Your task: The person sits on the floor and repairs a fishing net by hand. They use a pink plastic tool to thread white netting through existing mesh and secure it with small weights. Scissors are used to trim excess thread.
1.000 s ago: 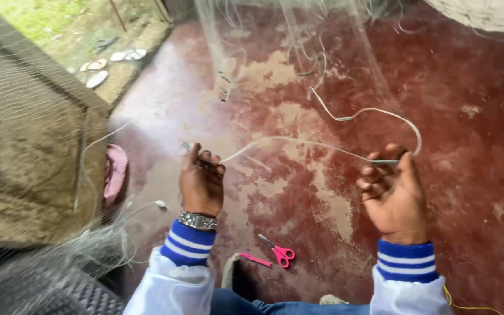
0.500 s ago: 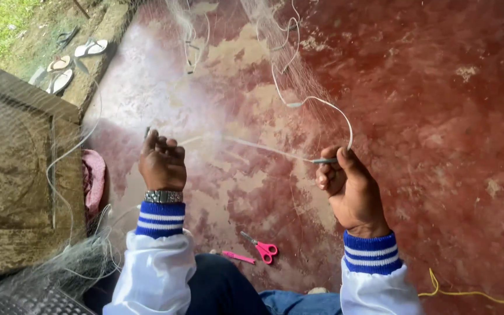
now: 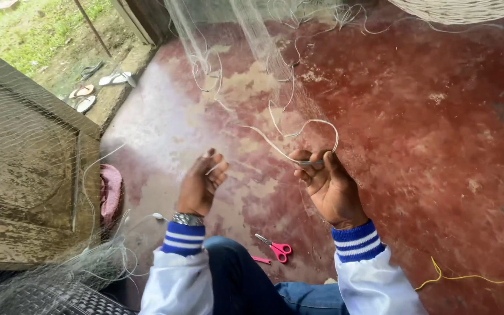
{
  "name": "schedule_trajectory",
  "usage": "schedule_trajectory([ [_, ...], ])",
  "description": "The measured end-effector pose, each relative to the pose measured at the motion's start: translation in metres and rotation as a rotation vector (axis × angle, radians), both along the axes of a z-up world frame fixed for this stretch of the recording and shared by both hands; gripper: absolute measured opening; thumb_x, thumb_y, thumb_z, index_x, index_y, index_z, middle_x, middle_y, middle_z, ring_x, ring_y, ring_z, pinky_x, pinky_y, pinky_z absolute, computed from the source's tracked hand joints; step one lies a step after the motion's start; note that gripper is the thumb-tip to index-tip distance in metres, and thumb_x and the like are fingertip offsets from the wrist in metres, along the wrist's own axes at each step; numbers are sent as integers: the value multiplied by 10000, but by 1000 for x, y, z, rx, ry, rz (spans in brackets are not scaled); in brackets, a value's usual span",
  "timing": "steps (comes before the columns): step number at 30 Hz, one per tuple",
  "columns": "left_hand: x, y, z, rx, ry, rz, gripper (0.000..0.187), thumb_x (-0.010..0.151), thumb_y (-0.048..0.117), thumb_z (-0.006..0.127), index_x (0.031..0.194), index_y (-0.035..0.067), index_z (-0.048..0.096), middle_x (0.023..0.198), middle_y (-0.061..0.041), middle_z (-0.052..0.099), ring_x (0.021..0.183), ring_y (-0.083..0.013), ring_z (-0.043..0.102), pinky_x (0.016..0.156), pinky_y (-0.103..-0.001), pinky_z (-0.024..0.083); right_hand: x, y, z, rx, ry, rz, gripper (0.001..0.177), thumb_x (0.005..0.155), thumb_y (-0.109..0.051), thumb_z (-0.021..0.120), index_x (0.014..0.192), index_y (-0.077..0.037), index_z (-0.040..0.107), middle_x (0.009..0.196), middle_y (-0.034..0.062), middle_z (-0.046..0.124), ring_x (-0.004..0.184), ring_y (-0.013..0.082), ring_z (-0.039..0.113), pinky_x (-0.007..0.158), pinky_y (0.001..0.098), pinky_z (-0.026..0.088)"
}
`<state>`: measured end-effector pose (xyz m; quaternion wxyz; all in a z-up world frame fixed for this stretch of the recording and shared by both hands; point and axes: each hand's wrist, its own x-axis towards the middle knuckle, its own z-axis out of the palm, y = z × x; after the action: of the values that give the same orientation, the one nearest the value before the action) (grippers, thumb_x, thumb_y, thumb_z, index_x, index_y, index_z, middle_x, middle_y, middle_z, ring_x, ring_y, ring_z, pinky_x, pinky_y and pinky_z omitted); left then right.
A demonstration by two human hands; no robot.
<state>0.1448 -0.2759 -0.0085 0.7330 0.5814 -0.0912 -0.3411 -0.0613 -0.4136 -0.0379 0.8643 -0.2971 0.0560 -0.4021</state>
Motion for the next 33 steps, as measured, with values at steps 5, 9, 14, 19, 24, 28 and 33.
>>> schedule_trajectory([
  [5,-25,-18,-26,-81,-8,-397,507,889,411,395,1212,37,507,981,-145,630,858,-271,649,710,-343,546,21,19,-6,-8,-39,64,168,899,-266,499,930,-101,496,1003,144,646,820,149,612,753,288,508],
  [9,-24,-45,-30,-334,252,-779,838,830,703,296,1273,13,469,1030,-150,640,946,-292,633,782,-393,533,32,32,-3,-65,-128,133,141,911,-242,471,975,-116,463,1031,196,608,836,187,590,722,302,503],
  [14,6,-64,-21,-915,579,-734,549,922,474,377,1261,56,485,1133,-178,590,1035,-310,589,900,-389,493,36,40,1,-84,-143,145,136,912,-199,477,976,-82,508,1003,199,617,924,267,577,703,346,459],
  [19,41,-49,-26,-1203,684,-506,307,978,240,427,1232,97,524,1108,-116,622,1058,-248,587,940,-347,485,49,39,4,-33,-170,64,199,950,-140,427,1007,-29,582,931,156,582,865,225,504,695,343,386],
  [24,63,-41,-59,-1062,785,-407,266,956,226,402,1114,63,541,875,-80,599,702,-174,587,625,-280,501,57,19,-19,11,-111,-72,209,977,-132,398,1046,-33,569,940,207,581,937,317,518,736,409,398],
  [28,81,-54,-76,-1022,838,-433,260,906,222,455,1091,62,543,754,-34,565,566,-114,496,512,-241,395,72,10,-30,50,-55,-100,195,970,-140,425,1028,-31,576,925,200,592,911,297,512,715,392,390],
  [33,93,-60,-73,-876,613,-444,479,859,266,574,1248,14,454,708,32,460,521,-32,387,538,-197,390,82,4,-39,81,4,-133,191,960,-152,417,1022,-40,559,876,173,555,874,287,527,675,371,392],
])
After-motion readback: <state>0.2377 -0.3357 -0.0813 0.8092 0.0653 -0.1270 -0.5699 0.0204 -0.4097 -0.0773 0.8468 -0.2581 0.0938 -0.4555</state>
